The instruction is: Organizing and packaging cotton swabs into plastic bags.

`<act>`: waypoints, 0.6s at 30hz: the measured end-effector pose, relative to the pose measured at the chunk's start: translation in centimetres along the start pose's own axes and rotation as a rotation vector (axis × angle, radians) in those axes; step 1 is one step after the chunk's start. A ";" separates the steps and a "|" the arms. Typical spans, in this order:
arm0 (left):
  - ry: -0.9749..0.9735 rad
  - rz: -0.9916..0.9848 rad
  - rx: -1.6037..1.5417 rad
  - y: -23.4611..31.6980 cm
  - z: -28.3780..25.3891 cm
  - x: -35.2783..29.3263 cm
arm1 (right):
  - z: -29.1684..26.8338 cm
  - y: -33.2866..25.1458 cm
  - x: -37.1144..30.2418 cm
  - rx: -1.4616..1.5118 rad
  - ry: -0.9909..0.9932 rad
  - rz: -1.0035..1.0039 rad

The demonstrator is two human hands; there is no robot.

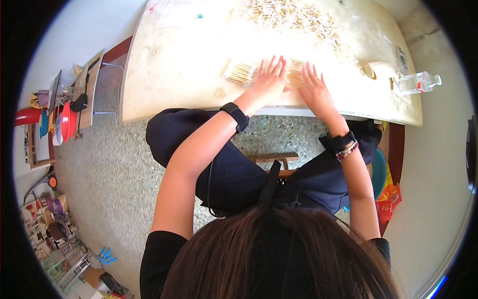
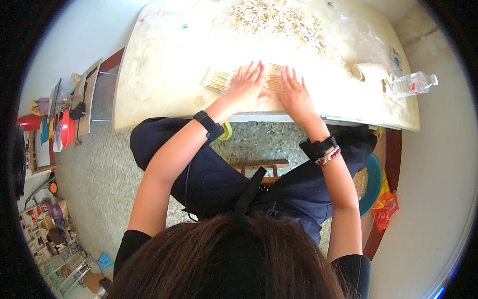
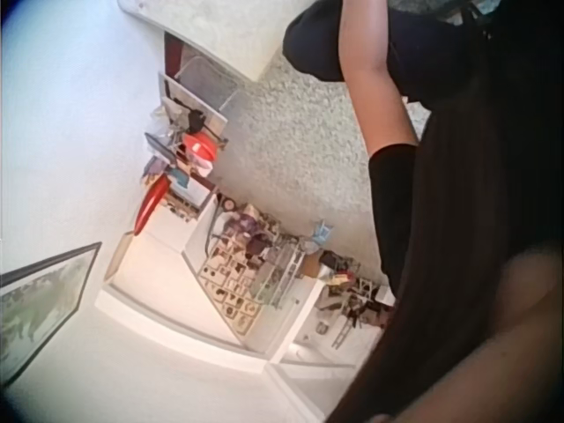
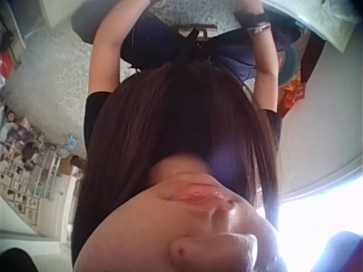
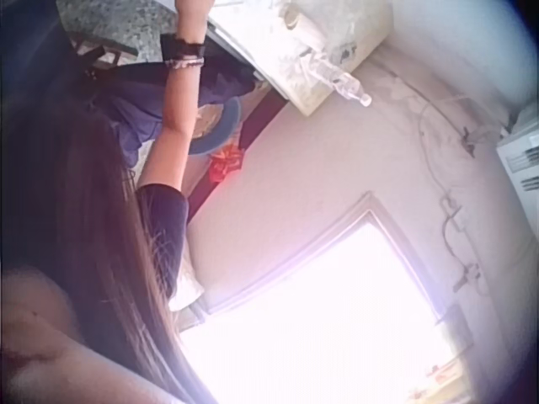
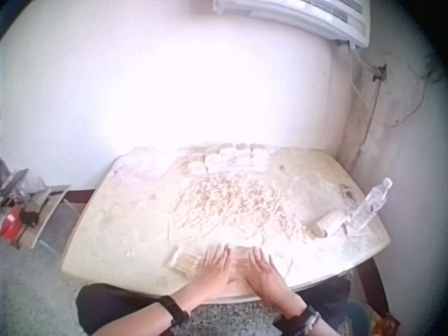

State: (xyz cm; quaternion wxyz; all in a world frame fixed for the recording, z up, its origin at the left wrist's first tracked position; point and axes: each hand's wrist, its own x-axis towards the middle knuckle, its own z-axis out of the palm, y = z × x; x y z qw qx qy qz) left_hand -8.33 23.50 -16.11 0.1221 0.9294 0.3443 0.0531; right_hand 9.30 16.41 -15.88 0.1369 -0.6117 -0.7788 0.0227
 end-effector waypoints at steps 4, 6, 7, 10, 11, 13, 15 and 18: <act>0.031 -0.055 0.103 -0.1 -2.3 -0.6 | -1.4 0.3 -1.1 0.035 0.005 0.073; -0.116 -0.109 0.105 0.2 -2.8 -1.8 | -1.2 0.1 -2.0 0.012 -0.014 0.102; -0.117 -0.111 0.107 0.3 -2.7 -2.0 | -1.2 0.0 -2.4 -0.012 -0.033 0.129; -0.101 -0.071 0.122 0.7 -1.7 -2.3 | -1.2 0.2 -3.5 -0.049 -0.082 0.168; -0.082 -0.075 0.132 0.8 -1.4 -2.3 | -1.0 0.1 -3.5 -0.047 -0.083 0.168; -0.061 -0.073 0.141 0.8 -1.1 -2.2 | -0.5 -0.1 -3.5 -0.013 -0.076 0.183; -0.042 -0.069 0.146 0.7 -1.0 -2.2 | -0.1 -0.5 -3.5 0.002 -0.053 0.187; -0.028 -0.060 0.128 0.8 -0.8 -2.3 | 0.4 -1.1 -3.4 0.024 0.000 0.198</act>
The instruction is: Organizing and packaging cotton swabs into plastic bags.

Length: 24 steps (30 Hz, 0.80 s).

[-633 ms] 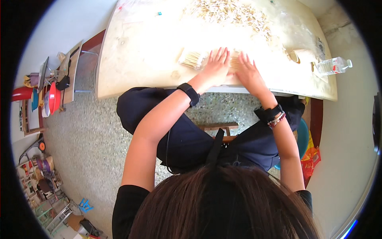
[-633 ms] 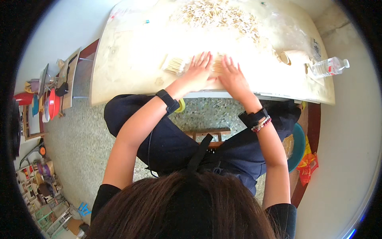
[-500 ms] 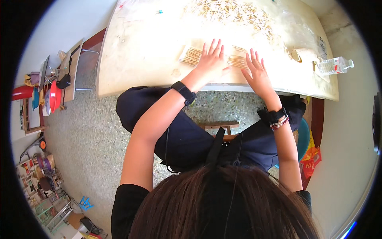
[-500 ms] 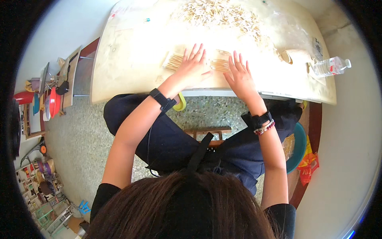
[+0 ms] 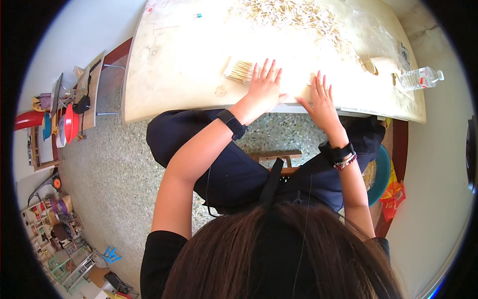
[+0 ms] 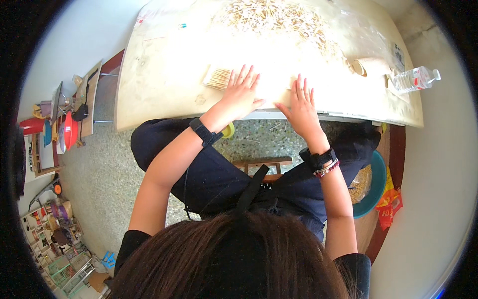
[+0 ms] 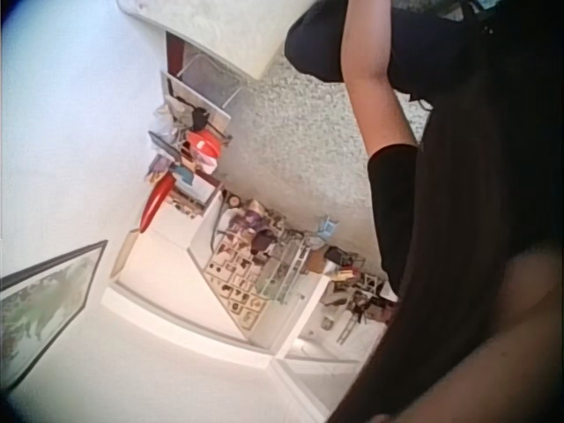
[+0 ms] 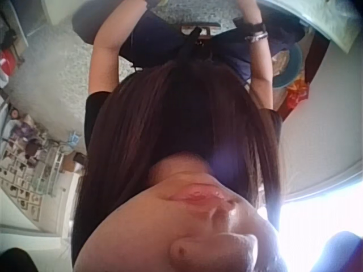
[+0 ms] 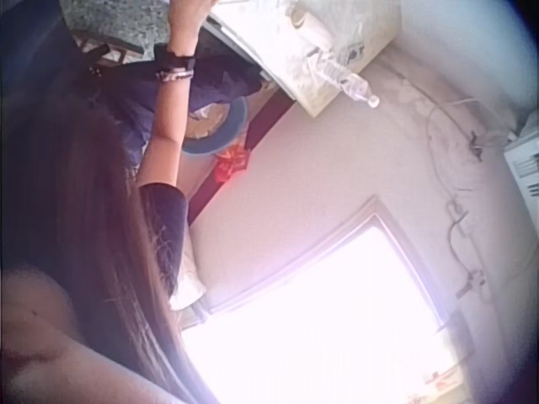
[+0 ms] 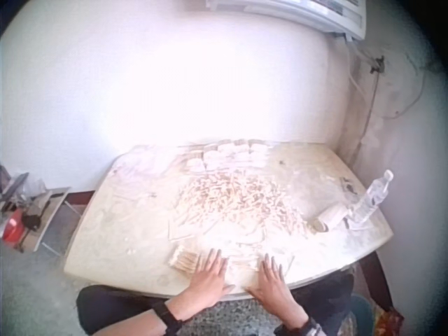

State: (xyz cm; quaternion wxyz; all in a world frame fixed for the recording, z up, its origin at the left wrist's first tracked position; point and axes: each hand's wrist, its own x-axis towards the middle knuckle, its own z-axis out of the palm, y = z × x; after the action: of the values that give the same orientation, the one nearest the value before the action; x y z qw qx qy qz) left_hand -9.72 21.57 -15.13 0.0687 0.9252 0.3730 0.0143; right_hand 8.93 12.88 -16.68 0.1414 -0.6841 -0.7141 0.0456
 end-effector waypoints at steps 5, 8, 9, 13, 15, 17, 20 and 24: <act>0.006 0.000 0.015 0.4 0.3 -0.4 | 0.5 -0.8 0.1 -0.005 0.019 -0.008; 0.026 -0.003 0.006 0.4 0.5 -0.6 | 0.7 -1.1 0.1 -0.020 0.047 -0.015; 0.041 0.002 0.004 0.5 0.6 -0.6 | 0.6 -1.1 0.1 -0.020 0.053 -0.015; 0.060 -0.003 0.022 0.6 0.5 -0.6 | 0.7 -1.2 0.0 -0.027 0.066 -0.012; 0.054 -0.003 0.012 0.6 0.3 -0.7 | 0.7 -1.3 -0.1 -0.034 0.070 -0.010; 0.049 -0.003 0.011 0.6 0.2 -0.8 | 0.8 -1.3 -0.2 -0.041 0.074 -0.008; 0.042 -0.001 0.012 0.7 0.1 -1.0 | 0.8 -1.4 -0.3 -0.036 0.086 -0.007; 0.011 0.009 0.026 0.8 -0.2 -1.2 | 0.6 -1.6 -0.5 -0.030 0.083 0.000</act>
State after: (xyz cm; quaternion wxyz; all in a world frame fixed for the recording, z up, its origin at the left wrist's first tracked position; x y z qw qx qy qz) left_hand -10.03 20.16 -14.77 0.0545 0.9276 0.3692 0.0146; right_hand 7.26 12.34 -16.95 0.1607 -0.6875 -0.7082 0.0064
